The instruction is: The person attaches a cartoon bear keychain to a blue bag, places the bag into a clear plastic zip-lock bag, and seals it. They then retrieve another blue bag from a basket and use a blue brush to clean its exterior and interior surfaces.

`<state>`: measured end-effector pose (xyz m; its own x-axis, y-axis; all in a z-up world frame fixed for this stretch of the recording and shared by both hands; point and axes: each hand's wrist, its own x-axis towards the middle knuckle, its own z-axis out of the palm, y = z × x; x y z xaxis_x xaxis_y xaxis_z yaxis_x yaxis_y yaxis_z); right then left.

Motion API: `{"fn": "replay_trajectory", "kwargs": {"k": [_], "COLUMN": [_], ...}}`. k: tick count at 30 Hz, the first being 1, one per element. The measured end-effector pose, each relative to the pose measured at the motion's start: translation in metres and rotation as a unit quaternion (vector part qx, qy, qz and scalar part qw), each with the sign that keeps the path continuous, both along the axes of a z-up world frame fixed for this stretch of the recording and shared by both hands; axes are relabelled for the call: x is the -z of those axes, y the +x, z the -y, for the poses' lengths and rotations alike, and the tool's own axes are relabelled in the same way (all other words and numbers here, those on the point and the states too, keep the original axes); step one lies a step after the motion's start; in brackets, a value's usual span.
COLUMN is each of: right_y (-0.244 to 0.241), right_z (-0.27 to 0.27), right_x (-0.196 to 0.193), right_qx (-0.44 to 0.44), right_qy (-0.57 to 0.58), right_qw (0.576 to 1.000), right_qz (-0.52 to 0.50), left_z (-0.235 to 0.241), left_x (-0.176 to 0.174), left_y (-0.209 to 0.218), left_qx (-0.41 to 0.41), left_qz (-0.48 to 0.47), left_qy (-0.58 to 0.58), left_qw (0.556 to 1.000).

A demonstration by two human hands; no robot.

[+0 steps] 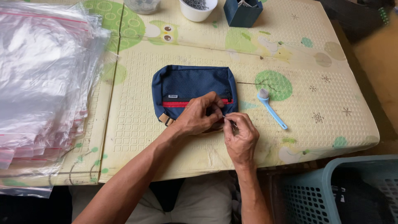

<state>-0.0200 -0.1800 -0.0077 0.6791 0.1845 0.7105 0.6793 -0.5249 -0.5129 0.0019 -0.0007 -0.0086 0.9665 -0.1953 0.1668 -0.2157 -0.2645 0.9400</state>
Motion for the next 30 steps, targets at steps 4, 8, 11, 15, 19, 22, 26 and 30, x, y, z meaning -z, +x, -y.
{"fn": "replay_trajectory", "kwargs": {"k": [4, 8, 11, 15, 19, 22, 26, 30], "right_y": [-0.001, -0.002, -0.002, -0.003, -0.002, -0.001, -0.002, -0.001], "right_z": [-0.001, -0.002, -0.003, -0.004, -0.004, -0.003, -0.003, -0.002], "right_x": [0.001, -0.004, -0.005, -0.008, -0.004, -0.001, -0.004, -0.004], "right_qx": [0.013, 0.008, 0.008, 0.005, 0.009, 0.007, -0.003, -0.007], "right_qy": [0.007, 0.002, -0.003, -0.022, -0.031, -0.033, -0.026, -0.021], "right_qw": [1.000, 1.000, 1.000, 1.000, 0.999, 0.999, 1.000, 0.999], "right_qz": [-0.007, -0.011, -0.006, 0.006, 0.006, 0.004, -0.012, -0.023], "left_z": [0.001, 0.003, 0.002, 0.001, 0.000, 0.000, 0.000, 0.001], "left_x": [-0.004, -0.002, -0.004, -0.003, -0.002, -0.002, 0.001, -0.013], "left_y": [-0.004, -0.003, -0.004, -0.003, -0.003, -0.003, -0.002, -0.009], "left_qx": [-0.006, -0.009, -0.008, -0.008, -0.011, -0.011, -0.019, -0.018], "left_qz": [-0.002, 0.006, 0.002, -0.002, -0.007, -0.012, -0.015, -0.023], "left_qy": [-0.005, -0.011, -0.006, -0.003, -0.007, -0.008, -0.013, -0.042], "left_qw": [1.000, 1.000, 1.000, 1.000, 1.000, 1.000, 1.000, 0.999]}}
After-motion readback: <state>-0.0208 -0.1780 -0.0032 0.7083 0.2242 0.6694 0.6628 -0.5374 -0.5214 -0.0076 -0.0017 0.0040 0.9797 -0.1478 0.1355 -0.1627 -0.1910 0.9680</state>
